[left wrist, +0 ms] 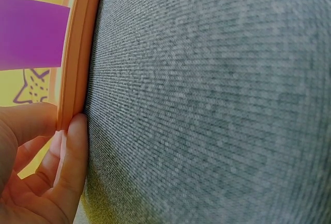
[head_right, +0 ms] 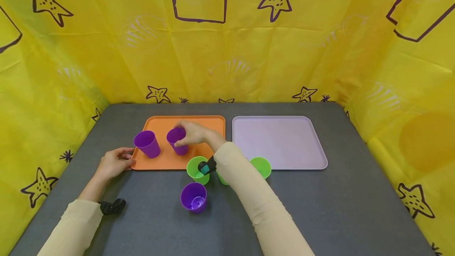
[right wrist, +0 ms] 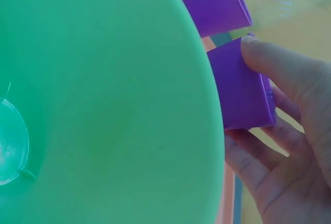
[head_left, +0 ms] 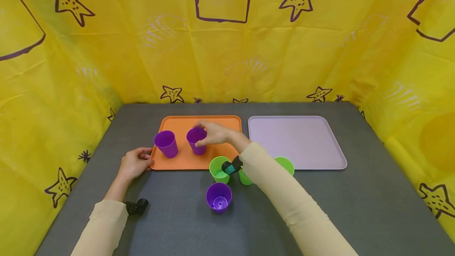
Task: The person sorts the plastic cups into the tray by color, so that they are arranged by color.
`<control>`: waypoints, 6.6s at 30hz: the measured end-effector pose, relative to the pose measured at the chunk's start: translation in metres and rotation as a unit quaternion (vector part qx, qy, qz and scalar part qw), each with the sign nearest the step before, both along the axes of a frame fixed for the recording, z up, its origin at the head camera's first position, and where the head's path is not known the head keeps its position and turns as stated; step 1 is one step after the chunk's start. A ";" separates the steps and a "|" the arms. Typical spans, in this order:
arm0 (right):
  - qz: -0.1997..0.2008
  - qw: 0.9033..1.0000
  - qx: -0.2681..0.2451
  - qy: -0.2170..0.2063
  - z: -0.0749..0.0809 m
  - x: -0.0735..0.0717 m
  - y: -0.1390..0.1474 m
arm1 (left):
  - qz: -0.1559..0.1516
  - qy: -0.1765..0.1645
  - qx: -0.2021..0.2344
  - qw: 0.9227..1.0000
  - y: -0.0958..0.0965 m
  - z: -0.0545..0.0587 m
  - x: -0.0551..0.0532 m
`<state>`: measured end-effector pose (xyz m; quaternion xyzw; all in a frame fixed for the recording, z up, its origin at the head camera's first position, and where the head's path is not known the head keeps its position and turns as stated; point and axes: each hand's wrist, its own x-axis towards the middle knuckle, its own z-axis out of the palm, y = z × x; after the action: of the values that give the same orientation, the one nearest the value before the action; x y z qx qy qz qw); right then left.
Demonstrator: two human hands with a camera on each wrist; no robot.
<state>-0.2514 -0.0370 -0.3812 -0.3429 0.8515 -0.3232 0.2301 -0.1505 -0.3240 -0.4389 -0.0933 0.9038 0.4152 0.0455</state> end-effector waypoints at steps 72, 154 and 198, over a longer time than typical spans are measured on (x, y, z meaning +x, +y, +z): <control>0.199 0.958 -0.159 0.133 0.064 0.076 0.051 | -0.002 0.003 0.000 1.000 0.002 0.002 0.001; 0.199 0.959 -0.053 0.196 -0.002 0.139 0.093 | -0.004 0.006 0.000 1.000 0.001 -0.001 0.000; 0.124 0.973 -0.153 0.119 0.101 0.076 0.100 | -0.002 -0.004 0.005 1.000 0.001 0.001 0.001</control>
<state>-0.1758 0.0633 -0.2802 -0.5129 0.7643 -0.3749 0.1101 -0.1495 -0.3232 -0.4384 -0.0928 0.9018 0.4191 0.0504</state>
